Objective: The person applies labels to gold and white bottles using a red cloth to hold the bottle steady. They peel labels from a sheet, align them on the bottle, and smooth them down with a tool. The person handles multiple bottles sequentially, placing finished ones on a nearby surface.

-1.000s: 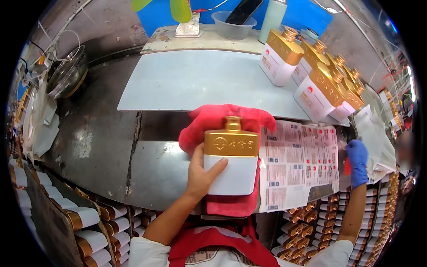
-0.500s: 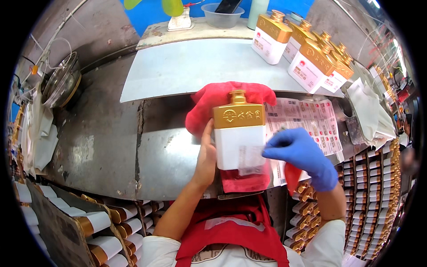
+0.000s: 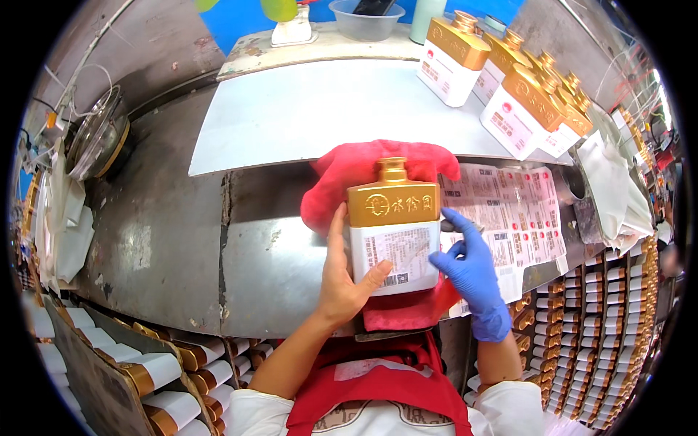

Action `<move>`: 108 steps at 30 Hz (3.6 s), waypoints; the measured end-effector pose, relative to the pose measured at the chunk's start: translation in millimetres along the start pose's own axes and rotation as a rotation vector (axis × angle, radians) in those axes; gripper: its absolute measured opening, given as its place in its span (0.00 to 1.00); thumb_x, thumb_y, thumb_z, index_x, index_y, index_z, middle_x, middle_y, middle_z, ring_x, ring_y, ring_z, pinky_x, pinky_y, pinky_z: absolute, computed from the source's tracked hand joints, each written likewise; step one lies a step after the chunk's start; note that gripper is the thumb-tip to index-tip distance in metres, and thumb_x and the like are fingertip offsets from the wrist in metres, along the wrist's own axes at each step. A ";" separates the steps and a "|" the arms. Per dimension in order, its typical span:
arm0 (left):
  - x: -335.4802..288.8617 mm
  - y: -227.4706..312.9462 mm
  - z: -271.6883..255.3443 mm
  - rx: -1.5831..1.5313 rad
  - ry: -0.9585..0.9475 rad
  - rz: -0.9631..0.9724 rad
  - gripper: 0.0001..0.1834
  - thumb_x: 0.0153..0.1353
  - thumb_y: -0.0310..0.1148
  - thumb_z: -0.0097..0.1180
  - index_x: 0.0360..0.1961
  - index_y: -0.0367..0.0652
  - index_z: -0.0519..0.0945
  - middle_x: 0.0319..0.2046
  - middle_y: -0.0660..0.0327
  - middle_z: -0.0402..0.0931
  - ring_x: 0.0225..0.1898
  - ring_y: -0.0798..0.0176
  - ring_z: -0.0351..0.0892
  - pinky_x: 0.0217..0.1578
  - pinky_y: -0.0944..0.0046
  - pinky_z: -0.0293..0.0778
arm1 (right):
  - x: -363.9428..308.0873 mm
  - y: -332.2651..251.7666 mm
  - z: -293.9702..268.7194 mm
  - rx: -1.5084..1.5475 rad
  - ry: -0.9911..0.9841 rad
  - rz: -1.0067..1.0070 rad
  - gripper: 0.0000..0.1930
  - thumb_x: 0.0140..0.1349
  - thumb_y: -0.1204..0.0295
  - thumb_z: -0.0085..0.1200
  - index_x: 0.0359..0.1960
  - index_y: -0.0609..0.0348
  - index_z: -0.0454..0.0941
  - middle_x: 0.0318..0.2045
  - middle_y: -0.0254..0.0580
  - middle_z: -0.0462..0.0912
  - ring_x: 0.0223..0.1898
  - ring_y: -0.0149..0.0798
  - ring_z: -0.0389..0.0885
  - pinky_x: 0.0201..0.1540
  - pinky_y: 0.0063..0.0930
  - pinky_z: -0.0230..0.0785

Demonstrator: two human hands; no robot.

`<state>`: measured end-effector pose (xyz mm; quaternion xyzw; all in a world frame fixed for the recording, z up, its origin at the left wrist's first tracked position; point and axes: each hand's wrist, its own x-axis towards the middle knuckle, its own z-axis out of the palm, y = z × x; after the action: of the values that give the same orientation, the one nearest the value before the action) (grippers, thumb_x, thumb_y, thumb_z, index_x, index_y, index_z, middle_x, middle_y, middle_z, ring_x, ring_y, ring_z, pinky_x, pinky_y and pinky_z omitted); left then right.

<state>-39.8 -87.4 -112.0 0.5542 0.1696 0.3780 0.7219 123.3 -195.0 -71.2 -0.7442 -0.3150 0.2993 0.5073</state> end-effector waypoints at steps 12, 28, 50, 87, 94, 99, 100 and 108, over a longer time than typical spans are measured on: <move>1.5 -10.8 -1.1 0.170 0.037 -0.001 0.41 0.61 0.25 0.52 0.68 0.35 0.41 0.60 0.50 0.59 0.59 0.58 0.66 0.57 0.61 0.65 | -11.2 11.8 15.1 0.257 -0.096 0.060 0.38 0.46 0.71 0.69 0.60 0.66 0.64 0.42 0.42 0.76 0.35 0.28 0.76 0.39 0.22 0.72; 2.1 8.9 0.2 0.157 -0.112 -0.056 0.56 0.51 0.19 0.60 0.69 0.40 0.29 0.62 0.50 0.54 0.61 0.57 0.64 0.56 0.58 0.67 | -5.1 2.1 9.1 0.112 -0.106 0.075 0.39 0.50 0.71 0.67 0.63 0.66 0.60 0.48 0.45 0.74 0.46 0.32 0.74 0.48 0.26 0.70; 18.1 2.2 8.4 0.297 0.099 0.008 0.47 0.57 0.30 0.60 0.67 0.32 0.41 0.53 0.46 0.68 0.50 0.57 0.74 0.49 0.61 0.72 | 4.2 -0.6 16.6 -0.009 0.027 0.091 0.31 0.53 0.65 0.64 0.59 0.60 0.69 0.36 0.37 0.75 0.26 0.24 0.65 0.32 0.21 0.64; 19.9 -1.5 -6.1 0.149 -0.011 -0.014 0.42 0.65 0.33 0.51 0.68 0.31 0.38 0.62 0.50 0.56 0.63 0.59 0.58 0.62 0.62 0.56 | 11.5 -2.1 10.6 0.068 -0.073 0.140 0.34 0.49 0.68 0.67 0.58 0.65 0.68 0.33 0.33 0.77 0.27 0.21 0.69 0.31 0.18 0.67; 19.5 3.1 -7.3 0.193 -0.062 -0.029 0.40 0.66 0.32 0.47 0.69 0.31 0.37 0.64 0.49 0.53 0.64 0.58 0.56 0.62 0.62 0.54 | 13.9 14.8 10.1 0.047 -0.086 0.146 0.34 0.51 0.66 0.66 0.59 0.63 0.68 0.26 0.26 0.72 0.25 0.19 0.64 0.27 0.16 0.62; 17.1 0.7 -19.7 0.179 -0.061 -0.014 0.37 0.68 0.36 0.40 0.69 0.32 0.38 0.66 0.52 0.51 0.65 0.60 0.56 0.62 0.63 0.55 | 14.6 20.8 0.6 0.092 -0.144 0.147 0.30 0.55 0.66 0.61 0.60 0.61 0.68 0.25 0.26 0.70 0.26 0.19 0.65 0.28 0.16 0.62; 14.0 -1.6 -24.1 0.121 -0.037 -0.081 0.36 0.69 0.39 0.39 0.69 0.32 0.39 0.65 0.53 0.53 0.64 0.61 0.59 0.62 0.63 0.56 | 13.5 18.4 -0.8 0.097 -0.148 0.152 0.30 0.56 0.67 0.59 0.60 0.61 0.67 0.27 0.28 0.72 0.28 0.20 0.67 0.30 0.17 0.64; -2.2 -3.3 -35.0 -0.118 -0.028 -0.237 0.35 0.64 0.30 0.41 0.69 0.32 0.44 0.66 0.53 0.54 0.63 0.62 0.61 0.61 0.62 0.58 | 9.1 31.3 -6.4 0.195 -0.151 0.163 0.25 0.61 0.67 0.54 0.60 0.62 0.68 0.50 0.41 0.75 0.43 0.28 0.73 0.48 0.22 0.67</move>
<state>-63.4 -65.9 -126.9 0.4921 0.2012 0.2916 0.7951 139.0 -200.6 -99.8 -0.6899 -0.2600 0.4238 0.5261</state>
